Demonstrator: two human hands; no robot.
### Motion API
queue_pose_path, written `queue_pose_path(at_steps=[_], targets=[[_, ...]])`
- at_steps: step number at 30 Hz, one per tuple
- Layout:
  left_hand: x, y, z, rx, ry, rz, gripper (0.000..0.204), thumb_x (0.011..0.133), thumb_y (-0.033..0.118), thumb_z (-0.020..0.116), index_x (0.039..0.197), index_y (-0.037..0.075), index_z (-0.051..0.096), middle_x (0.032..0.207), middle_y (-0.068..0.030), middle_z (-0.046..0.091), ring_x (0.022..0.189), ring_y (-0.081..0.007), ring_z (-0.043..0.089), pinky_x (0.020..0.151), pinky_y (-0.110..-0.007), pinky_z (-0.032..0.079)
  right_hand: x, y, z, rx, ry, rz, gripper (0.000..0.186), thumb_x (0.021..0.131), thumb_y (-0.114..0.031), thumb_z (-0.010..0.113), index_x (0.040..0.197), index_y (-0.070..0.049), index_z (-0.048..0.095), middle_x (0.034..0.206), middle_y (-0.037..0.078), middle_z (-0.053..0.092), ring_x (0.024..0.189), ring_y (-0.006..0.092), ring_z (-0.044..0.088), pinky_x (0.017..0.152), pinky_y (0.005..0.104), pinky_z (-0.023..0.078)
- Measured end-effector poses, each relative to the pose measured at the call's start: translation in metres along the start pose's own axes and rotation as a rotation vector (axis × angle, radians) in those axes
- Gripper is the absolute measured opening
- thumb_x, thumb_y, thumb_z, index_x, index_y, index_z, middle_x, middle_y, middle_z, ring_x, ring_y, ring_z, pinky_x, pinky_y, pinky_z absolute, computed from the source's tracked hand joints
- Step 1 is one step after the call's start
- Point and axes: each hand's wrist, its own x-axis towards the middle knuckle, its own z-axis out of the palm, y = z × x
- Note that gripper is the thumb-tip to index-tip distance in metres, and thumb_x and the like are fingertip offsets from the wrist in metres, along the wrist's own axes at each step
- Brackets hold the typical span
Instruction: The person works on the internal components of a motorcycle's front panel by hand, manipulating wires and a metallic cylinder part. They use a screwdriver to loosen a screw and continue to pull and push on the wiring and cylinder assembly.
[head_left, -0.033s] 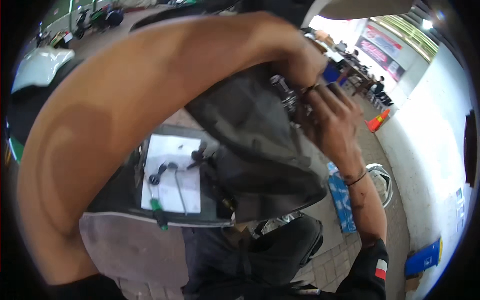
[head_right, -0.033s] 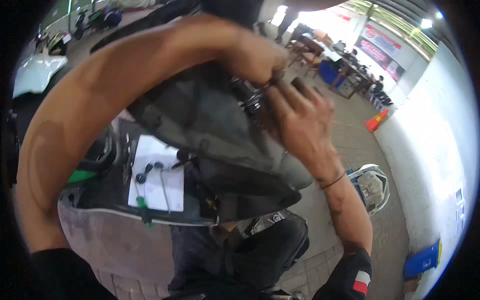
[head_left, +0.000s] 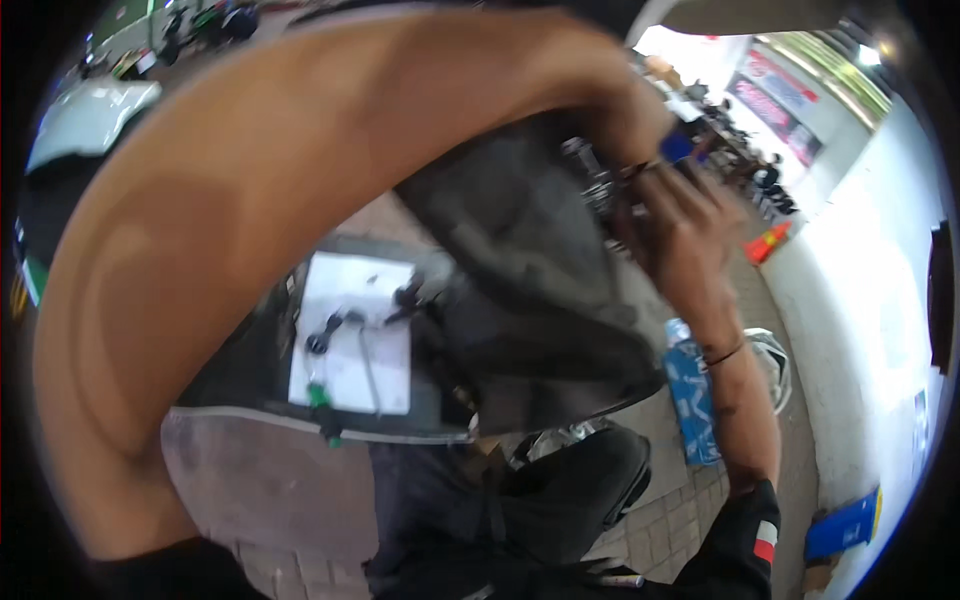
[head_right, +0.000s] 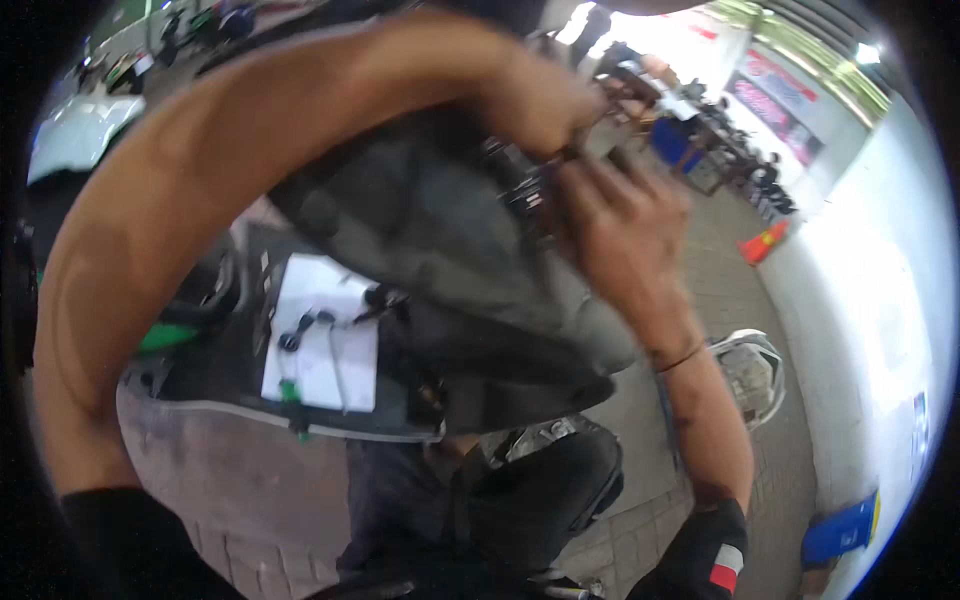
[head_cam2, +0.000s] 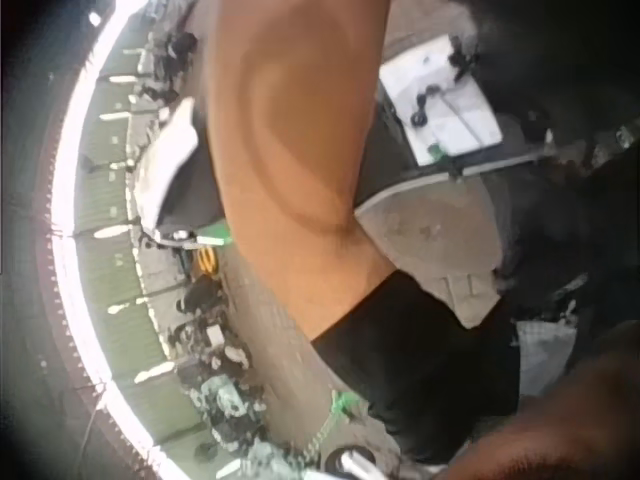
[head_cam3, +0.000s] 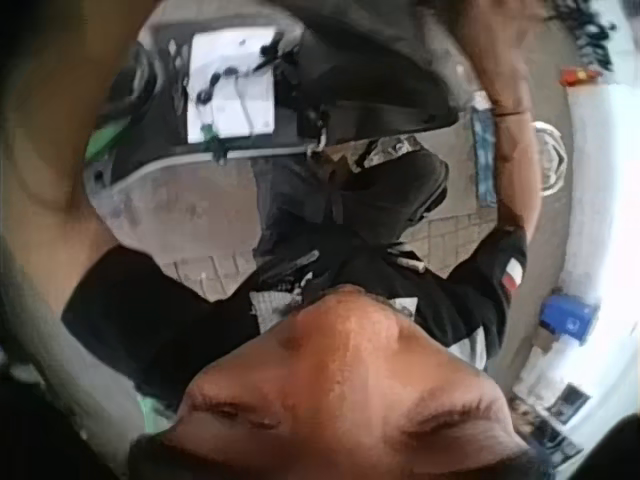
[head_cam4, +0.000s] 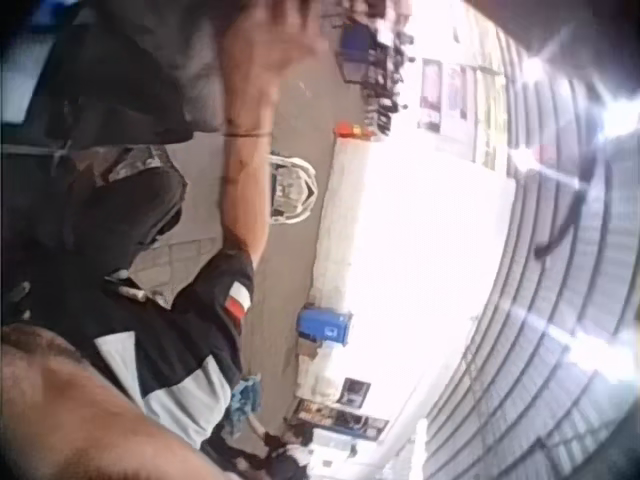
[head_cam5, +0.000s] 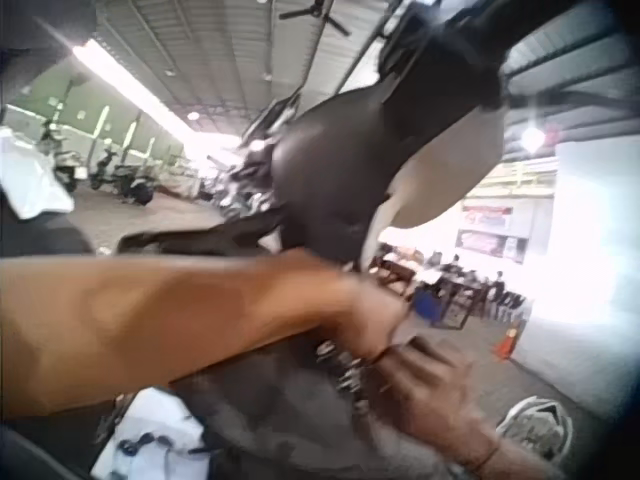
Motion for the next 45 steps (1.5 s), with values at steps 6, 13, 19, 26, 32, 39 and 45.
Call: queue_pose_path(at_steps=[6,13,19,26,32,39,45], targets=[[0.005,0.004,0.004,-0.002,0.095,0.115,0.031,0.09,0.017,0.07,0.11,-0.005,0.076,0.109,-0.0213,0.076,0.103,-0.0368,0.071,0.097,-0.046,0.053,0.002,-0.003,-0.013,0.001,-0.019,0.058,0.03,0.079,-0.018,0.086,0.107,-0.01,0.077,0.102,0.009,0.077,0.093,0.0308,0.074,0.079,0.0405,0.058],[0.007,-0.007,0.014,0.0,0.111,0.143,0.034,0.092,0.026,0.073,0.11,-0.003,0.078,0.108,-0.0206,0.077,0.103,-0.0371,0.072,0.096,-0.046,0.054,-0.003,-0.02,-0.032,0.255,-0.026,0.33,0.011,0.098,-0.01,0.079,0.106,-0.003,0.079,0.094,0.01,0.079,0.08,0.0183,0.074,0.072,0.0319,0.055],[0.015,-0.002,-0.001,-0.018,0.104,0.209,0.039,0.093,0.033,0.076,0.11,-0.001,0.08,0.106,-0.02,0.078,0.103,-0.0373,0.073,0.095,-0.047,0.054,-0.046,-0.219,-0.07,1.18,-0.323,0.337,0.033,0.097,-0.029,0.073,0.127,-0.015,0.067,0.106,0.011,0.072,0.087,0.0306,0.073,0.075,0.0469,0.059],[-0.017,-0.005,-0.01,-0.203,-0.025,0.298,0.034,0.104,0.027,0.069,0.119,-0.002,0.077,0.126,-0.0178,0.067,0.123,-0.033,0.062,0.109,-0.045,0.046,-0.065,-0.42,0.038,1.382,-0.917,0.431,0.065,0.105,-0.035,0.065,0.16,-0.006,0.046,0.108,0.024,0.069,0.093,0.0405,0.072,0.079,0.054,0.057],[-0.015,0.005,-0.014,-0.242,-0.078,0.241,0.031,0.104,0.014,0.066,0.128,-0.004,0.074,0.118,-0.0159,0.066,0.114,-0.0294,0.065,0.101,-0.039,0.05,-0.079,-0.406,0.025,1.495,-0.472,0.686,0.049,0.096,-0.009,0.065,0.144,-0.003,0.056,0.087,0.023,0.071,0.087,0.0405,0.073,0.079,0.0539,0.057],[-0.015,0.005,-0.01,-0.232,0.01,0.279,0.03,0.104,0.013,0.066,0.127,-0.004,0.074,0.114,-0.0187,0.065,0.112,-0.0326,0.066,0.097,-0.041,0.05,-0.115,-0.251,-0.064,1.474,-0.725,0.815,0.053,0.104,-0.02,0.063,0.153,-0.003,0.051,0.098,0.03,0.071,0.092,0.0429,0.074,0.083,0.0546,0.059],[-0.027,0.002,-0.005,-0.179,0.028,0.249,0.031,0.105,0.016,0.065,0.129,-0.002,0.075,0.119,-0.0239,0.068,0.118,-0.0361,0.066,0.1,-0.045,0.051,-0.161,-0.129,-0.173,1.467,-0.606,0.819,0.047,0.102,-0.024,0.069,0.141,0.002,0.066,0.107,0.025,0.076,0.093,0.0373,0.076,0.087,0.0461,0.06]])
